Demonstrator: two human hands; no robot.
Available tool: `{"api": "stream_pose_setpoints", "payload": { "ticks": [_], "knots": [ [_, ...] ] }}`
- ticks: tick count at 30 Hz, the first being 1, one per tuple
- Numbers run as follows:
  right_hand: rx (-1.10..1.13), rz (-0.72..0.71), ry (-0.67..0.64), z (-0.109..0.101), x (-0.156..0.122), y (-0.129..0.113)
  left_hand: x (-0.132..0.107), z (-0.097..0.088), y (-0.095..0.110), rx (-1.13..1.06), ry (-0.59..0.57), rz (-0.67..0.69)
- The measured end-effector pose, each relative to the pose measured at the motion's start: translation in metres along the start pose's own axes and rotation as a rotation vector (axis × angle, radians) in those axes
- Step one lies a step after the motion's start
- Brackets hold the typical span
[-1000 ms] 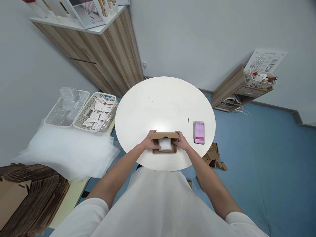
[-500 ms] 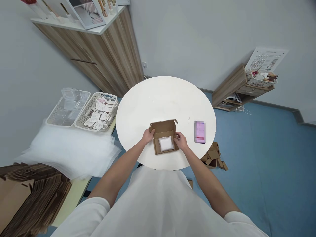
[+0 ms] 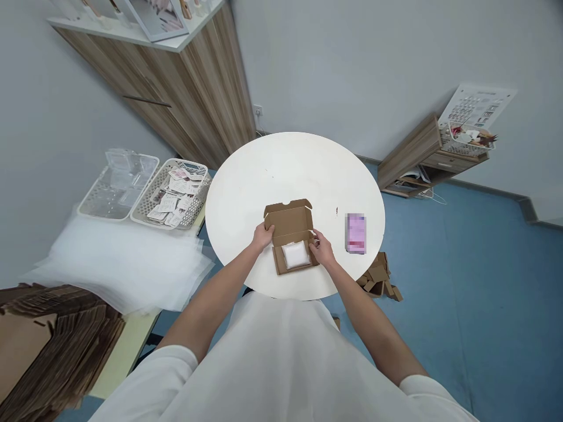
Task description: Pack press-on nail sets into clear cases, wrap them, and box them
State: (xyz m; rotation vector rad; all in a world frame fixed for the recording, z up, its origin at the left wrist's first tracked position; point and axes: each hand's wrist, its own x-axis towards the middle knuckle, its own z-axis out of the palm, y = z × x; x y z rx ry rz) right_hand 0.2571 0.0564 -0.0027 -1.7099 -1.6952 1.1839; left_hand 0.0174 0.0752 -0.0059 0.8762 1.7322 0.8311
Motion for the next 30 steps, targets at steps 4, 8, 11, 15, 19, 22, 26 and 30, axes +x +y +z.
{"api": "stream_pose_setpoints", "payload": {
  "ticks": [4, 8, 11, 15, 19, 22, 26, 30],
  "knots": [
    [-0.006, -0.061, -0.04, -0.005, 0.002, 0.003, -0.003, -0.004, 0.009, -0.032, 0.031, 0.028],
    [-0.004, -0.04, -0.063, -0.008, 0.004, 0.004, -0.006, -0.006, 0.015, -0.086, 0.017, 0.041],
    [-0.06, 0.011, -0.034, -0.008, 0.002, 0.002, -0.008, -0.005, 0.015, -0.091, -0.007, 0.083],
    [-0.234, -0.015, 0.036, -0.004, -0.006, -0.005, -0.008, -0.003, 0.01, -0.08, -0.021, 0.158],
    [-0.4, 0.013, 0.078, 0.001, -0.011, -0.015, -0.008, -0.001, 0.005, -0.062, -0.037, 0.181],
    [-0.487, 0.075, 0.018, -0.001, -0.013, -0.02, -0.008, -0.001, 0.004, -0.046, -0.009, 0.182],
    [-0.671, -0.005, -0.067, -0.009, -0.016, -0.024, -0.007, -0.002, 0.004, -0.067, 0.016, 0.169],
    [-0.891, -0.092, -0.195, -0.011, -0.015, -0.029, -0.006, 0.0, 0.003, -0.099, 0.008, 0.186]
  ]
}}
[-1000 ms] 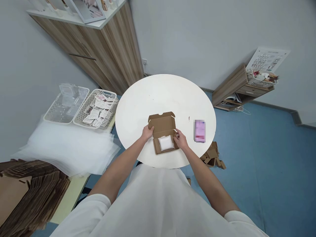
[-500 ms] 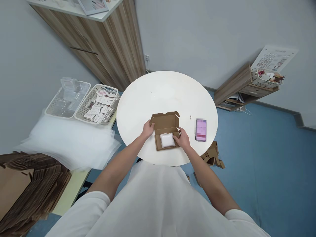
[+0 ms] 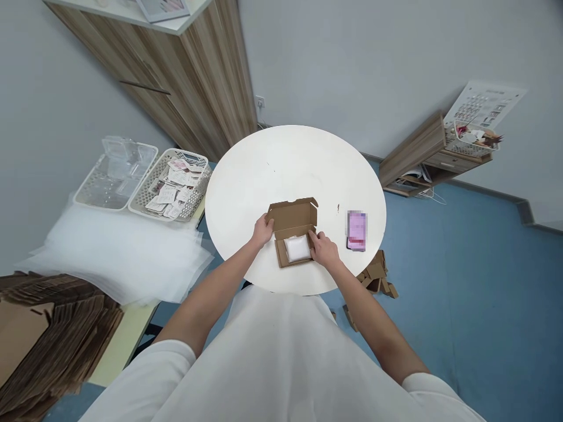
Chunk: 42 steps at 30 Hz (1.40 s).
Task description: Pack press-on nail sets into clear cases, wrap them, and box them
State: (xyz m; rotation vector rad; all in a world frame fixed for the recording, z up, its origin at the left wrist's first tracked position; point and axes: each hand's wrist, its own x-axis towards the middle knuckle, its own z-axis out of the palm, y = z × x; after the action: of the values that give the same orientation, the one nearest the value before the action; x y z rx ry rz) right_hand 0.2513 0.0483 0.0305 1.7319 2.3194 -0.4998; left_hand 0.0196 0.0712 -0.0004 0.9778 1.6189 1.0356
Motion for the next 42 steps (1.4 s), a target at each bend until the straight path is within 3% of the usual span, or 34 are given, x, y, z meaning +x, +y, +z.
{"api": "stream_pose_setpoints", "payload": {
  "ticks": [3, 6, 13, 18, 24, 35, 42],
  "knots": [
    [-0.036, 0.035, -0.042, 0.0, 0.004, -0.002, -0.001, 0.003, 0.001, 0.027, 0.01, 0.016],
    [0.08, 0.045, -0.025, 0.004, 0.006, 0.002, -0.001, 0.005, 0.004, 0.052, 0.027, 0.015],
    [0.705, -0.032, 0.212, 0.021, -0.004, 0.028, -0.001, 0.008, 0.004, 0.013, 0.017, -0.006],
    [1.0, -0.025, 0.177, 0.027, -0.005, 0.038, 0.001, 0.008, 0.002, 0.002, 0.002, 0.008],
    [0.952, -0.129, 0.151, 0.025, -0.001, 0.042, 0.0, 0.007, 0.003, 0.004, -0.008, 0.015],
    [0.718, -0.142, 0.085, 0.01, 0.002, 0.038, -0.005, 0.008, 0.006, 0.077, -0.001, 0.066],
    [0.742, -0.157, 0.263, 0.017, -0.001, 0.03, -0.018, 0.009, 0.016, 0.033, -0.029, 0.221]
  ]
}}
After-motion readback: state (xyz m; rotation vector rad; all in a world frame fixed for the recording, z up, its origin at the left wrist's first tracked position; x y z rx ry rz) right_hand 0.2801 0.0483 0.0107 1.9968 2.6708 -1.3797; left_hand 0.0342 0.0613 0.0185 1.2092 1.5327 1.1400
